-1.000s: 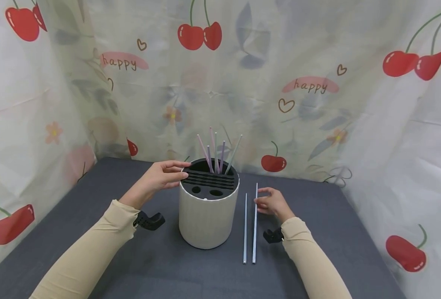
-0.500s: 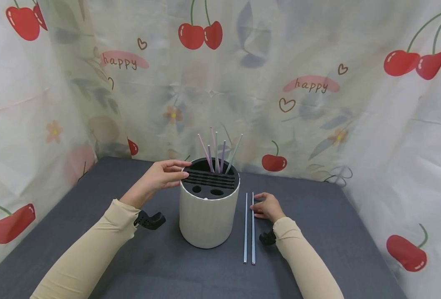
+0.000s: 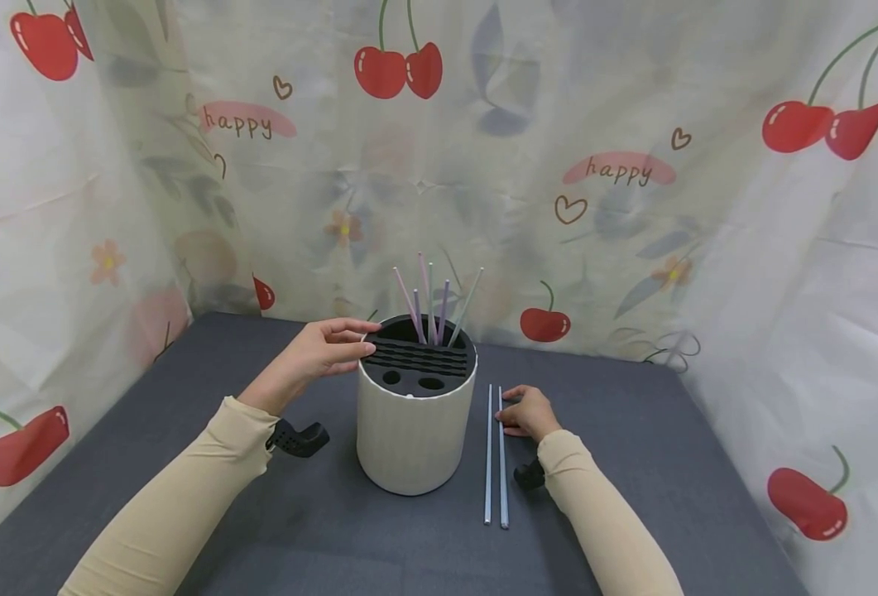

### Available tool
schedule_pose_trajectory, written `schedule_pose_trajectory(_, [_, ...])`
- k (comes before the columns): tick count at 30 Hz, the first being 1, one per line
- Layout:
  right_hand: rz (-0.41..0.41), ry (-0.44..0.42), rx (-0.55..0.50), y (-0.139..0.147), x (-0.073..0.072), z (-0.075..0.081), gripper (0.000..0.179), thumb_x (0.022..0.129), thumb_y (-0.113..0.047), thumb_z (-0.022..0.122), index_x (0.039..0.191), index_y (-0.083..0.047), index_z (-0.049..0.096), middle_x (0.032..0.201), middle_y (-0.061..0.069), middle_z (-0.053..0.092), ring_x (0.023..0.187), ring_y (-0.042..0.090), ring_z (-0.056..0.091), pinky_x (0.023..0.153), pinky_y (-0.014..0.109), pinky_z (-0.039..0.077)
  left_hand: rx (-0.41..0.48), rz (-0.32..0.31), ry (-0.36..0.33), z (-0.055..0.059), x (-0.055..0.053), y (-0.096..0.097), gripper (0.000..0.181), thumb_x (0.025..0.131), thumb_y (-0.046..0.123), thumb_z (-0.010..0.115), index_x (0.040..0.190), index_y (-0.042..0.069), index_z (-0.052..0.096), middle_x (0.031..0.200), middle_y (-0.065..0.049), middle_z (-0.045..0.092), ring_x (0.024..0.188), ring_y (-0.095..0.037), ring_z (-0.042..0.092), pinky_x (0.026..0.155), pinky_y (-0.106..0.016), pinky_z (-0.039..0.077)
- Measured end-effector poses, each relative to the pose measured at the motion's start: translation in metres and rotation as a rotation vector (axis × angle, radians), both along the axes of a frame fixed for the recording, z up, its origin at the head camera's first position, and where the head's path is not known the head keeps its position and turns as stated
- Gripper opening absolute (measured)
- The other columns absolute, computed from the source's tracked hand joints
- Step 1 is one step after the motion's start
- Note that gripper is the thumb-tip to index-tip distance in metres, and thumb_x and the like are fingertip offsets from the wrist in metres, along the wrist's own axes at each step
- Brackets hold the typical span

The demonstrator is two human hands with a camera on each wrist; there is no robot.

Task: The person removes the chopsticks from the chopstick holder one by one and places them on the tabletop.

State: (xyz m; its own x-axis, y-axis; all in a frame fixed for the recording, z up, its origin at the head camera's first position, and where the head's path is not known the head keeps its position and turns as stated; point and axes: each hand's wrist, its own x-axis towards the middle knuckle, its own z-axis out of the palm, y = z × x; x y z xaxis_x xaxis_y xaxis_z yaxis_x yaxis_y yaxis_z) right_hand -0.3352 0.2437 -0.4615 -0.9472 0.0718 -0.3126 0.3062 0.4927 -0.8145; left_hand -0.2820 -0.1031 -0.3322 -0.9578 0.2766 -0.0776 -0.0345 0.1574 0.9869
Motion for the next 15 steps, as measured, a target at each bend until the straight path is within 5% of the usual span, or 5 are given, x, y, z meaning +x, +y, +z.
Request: schedule_pose_trajectory(15, [-0.027,-0.026,-0.017,0.0014,-0.0005,0.0003,0.043,0.086,0.0,0.07,0.126,0.001,0.055,0.092,0.013,0.061,0.071,0.015,0.061,0.063,0.028,0.059,0.002,0.001,-0.004,0.0005,0.0007,-0.0001,0.045,0.09,0.021,0.071,0.133,0.018,0.061,0.14,-0.012,0.05,0.126,-0.027,0.052,0.099,-0.04,0.05])
